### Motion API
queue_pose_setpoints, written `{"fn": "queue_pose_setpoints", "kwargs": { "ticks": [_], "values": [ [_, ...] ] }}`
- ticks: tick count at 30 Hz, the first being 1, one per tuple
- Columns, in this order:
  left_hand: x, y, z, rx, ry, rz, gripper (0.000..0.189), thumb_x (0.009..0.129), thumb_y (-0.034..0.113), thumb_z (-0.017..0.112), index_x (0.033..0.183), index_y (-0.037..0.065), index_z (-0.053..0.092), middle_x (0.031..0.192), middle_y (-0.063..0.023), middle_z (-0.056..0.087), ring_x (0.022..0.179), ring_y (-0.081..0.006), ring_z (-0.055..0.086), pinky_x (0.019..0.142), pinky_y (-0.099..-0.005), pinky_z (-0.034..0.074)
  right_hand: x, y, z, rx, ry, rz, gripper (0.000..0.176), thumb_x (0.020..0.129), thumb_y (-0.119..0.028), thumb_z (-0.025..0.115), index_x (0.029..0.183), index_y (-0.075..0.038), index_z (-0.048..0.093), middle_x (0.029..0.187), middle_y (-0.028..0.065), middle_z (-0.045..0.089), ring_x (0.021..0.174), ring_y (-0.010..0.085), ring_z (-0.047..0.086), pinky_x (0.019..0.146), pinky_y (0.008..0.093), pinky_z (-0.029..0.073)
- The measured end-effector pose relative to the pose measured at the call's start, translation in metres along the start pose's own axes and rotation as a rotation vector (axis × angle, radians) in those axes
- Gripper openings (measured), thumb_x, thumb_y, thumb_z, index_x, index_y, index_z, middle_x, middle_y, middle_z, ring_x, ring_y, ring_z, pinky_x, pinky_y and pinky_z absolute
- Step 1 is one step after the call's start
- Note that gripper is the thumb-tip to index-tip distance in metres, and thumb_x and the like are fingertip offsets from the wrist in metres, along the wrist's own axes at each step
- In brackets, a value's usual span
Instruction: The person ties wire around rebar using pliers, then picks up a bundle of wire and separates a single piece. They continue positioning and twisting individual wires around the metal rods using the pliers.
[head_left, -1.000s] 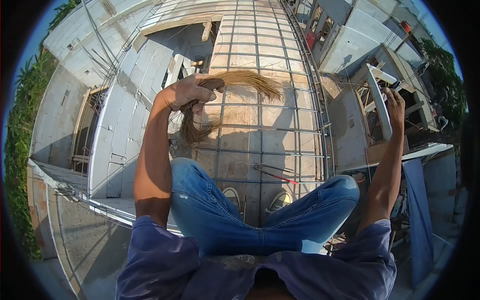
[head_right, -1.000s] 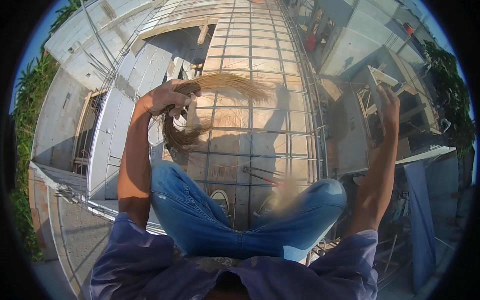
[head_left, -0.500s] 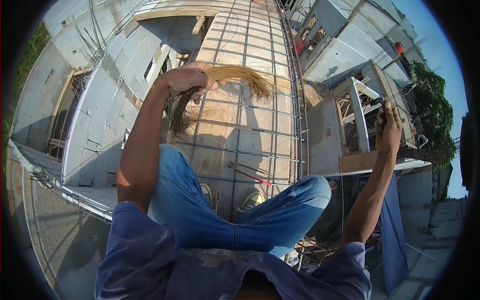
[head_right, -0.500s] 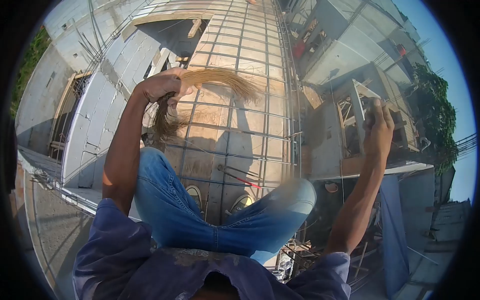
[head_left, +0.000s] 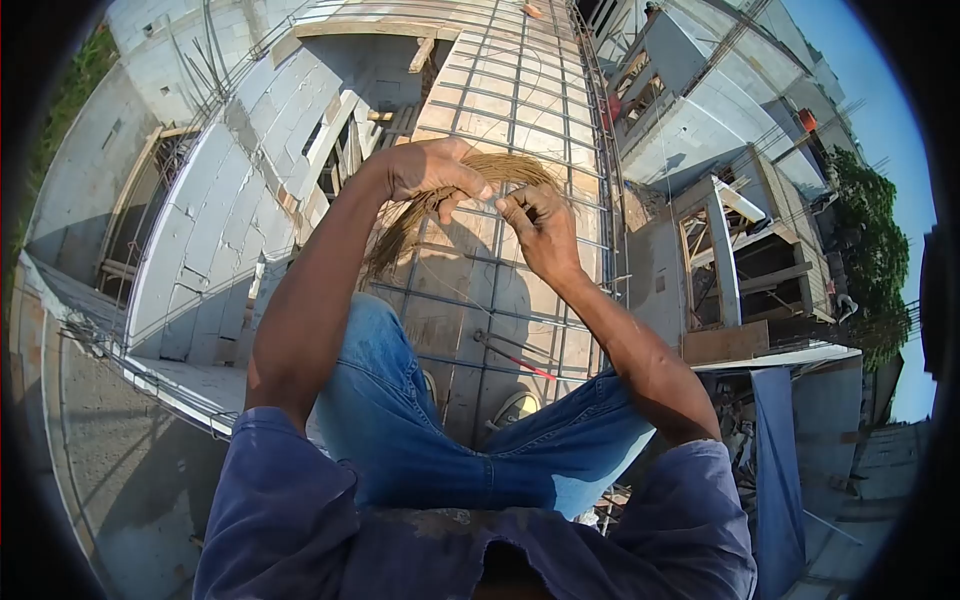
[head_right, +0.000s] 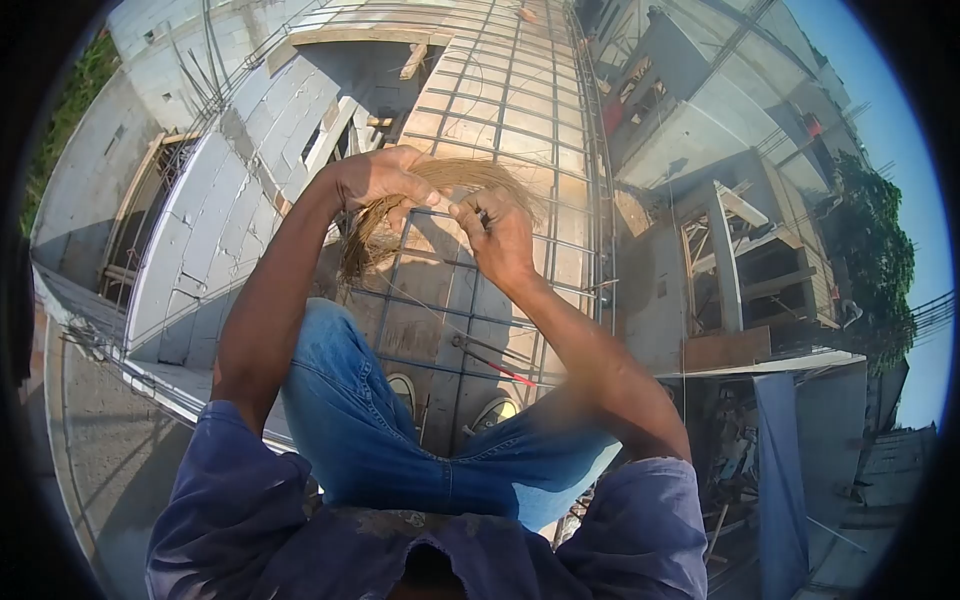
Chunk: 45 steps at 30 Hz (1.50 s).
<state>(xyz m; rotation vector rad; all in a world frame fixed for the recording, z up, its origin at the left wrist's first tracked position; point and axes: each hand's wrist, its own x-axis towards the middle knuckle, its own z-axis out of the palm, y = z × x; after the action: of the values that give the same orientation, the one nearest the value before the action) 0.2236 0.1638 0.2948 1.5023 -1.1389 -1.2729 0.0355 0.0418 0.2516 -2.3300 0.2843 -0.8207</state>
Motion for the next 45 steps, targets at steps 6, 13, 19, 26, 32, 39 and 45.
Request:
{"fn": "queue_pose_setpoints", "kwargs": {
  "ticks": [6,13,19,26,32,39,45],
  "values": [
    [-0.018,0.007,0.002,-0.012,0.035,0.043,0.049,0.077,0.026,0.075,0.109,-0.005,0.057,0.081,-0.0065,0.058,0.049,-0.0086,0.053,0.045,-0.0216,0.049,0.009,-0.017,-0.037,0.098,-0.274,0.11,0.029,0.093,-0.027,0.058,0.078,-0.002,0.058,0.063,0.0089,0.049,0.066,0.0205,0.048,0.064,0.0366,0.04],
    [-0.027,0.015,0.006,-0.024,0.044,0.016,0.057,0.073,0.03,0.079,0.113,-0.004,0.057,0.081,-0.0049,0.058,0.051,-0.0074,0.054,0.042,-0.0208,0.048,0.036,0.004,-0.104,0.239,-0.242,0.273,0.026,0.09,-0.029,0.065,0.086,-0.004,0.067,0.073,-0.0016,0.06,0.072,0.008,0.05,0.071,0.0247,0.041],
    [-0.018,0.016,0.011,0.031,-0.08,-0.019,0.051,0.076,0.026,0.077,0.114,-0.001,0.056,0.078,-0.0029,0.057,0.052,-0.0077,0.053,0.051,-0.0239,0.051,0.03,0.043,-0.175,0.24,-0.181,0.382,0.025,0.09,-0.028,0.065,0.074,-0.009,0.061,0.056,-0.0088,0.04,0.047,0.0031,0.029,0.043,0.0222,0.022],
    [-0.051,0.014,-0.017,0.04,0.001,-0.102,0.07,0.067,0.03,0.082,0.118,-0.007,0.05,0.081,-0.01,0.063,0.044,-0.0095,0.051,0.041,-0.0238,0.044,-0.047,0.148,-0.413,0.153,0.785,0.662,0.019,0.093,-0.029,0.061,0.103,-0.013,0.064,0.061,-0.0104,0.033,0.048,0.0015,0.025,0.042,0.0194,0.021],
    [-0.037,0.009,-0.013,0.069,0.041,-0.154,0.072,0.068,0.033,0.081,0.117,-0.009,0.05,0.077,-0.0083,0.059,0.045,-0.0102,0.052,0.042,-0.0241,0.045,-0.104,0.148,-0.481,0.269,0.85,0.582,0.025,0.092,-0.026,0.06,0.112,-0.01,0.062,0.068,-0.0086,0.039,0.054,0.0002,0.035,0.045,0.0183,0.025],
    [-0.012,0.014,0.0,0.171,-0.115,-0.069,0.054,0.074,0.027,0.077,0.11,-0.007,0.056,0.069,-0.0056,0.059,0.042,-0.0106,0.054,0.04,-0.022,0.046,0.012,0.038,-0.23,0.131,0.322,0.547,0.024,0.094,-0.031,0.06,0.096,-0.008,0.065,0.063,-0.0094,0.037,0.052,0.0012,0.027,0.047,0.02,0.02],
    [-0.009,0.016,0.009,0.172,-0.123,-0.055,0.057,0.073,0.035,0.078,0.107,-0.005,0.058,0.077,-0.0081,0.06,0.042,-0.0104,0.053,0.041,-0.0213,0.046,0.027,-0.015,-0.083,0.262,-0.32,0.328,0.04,0.088,-0.041,0.065,0.089,-0.001,0.066,0.077,0.0039,0.061,0.075,0.012,0.053,0.069,0.028,0.042]
  ]
}}
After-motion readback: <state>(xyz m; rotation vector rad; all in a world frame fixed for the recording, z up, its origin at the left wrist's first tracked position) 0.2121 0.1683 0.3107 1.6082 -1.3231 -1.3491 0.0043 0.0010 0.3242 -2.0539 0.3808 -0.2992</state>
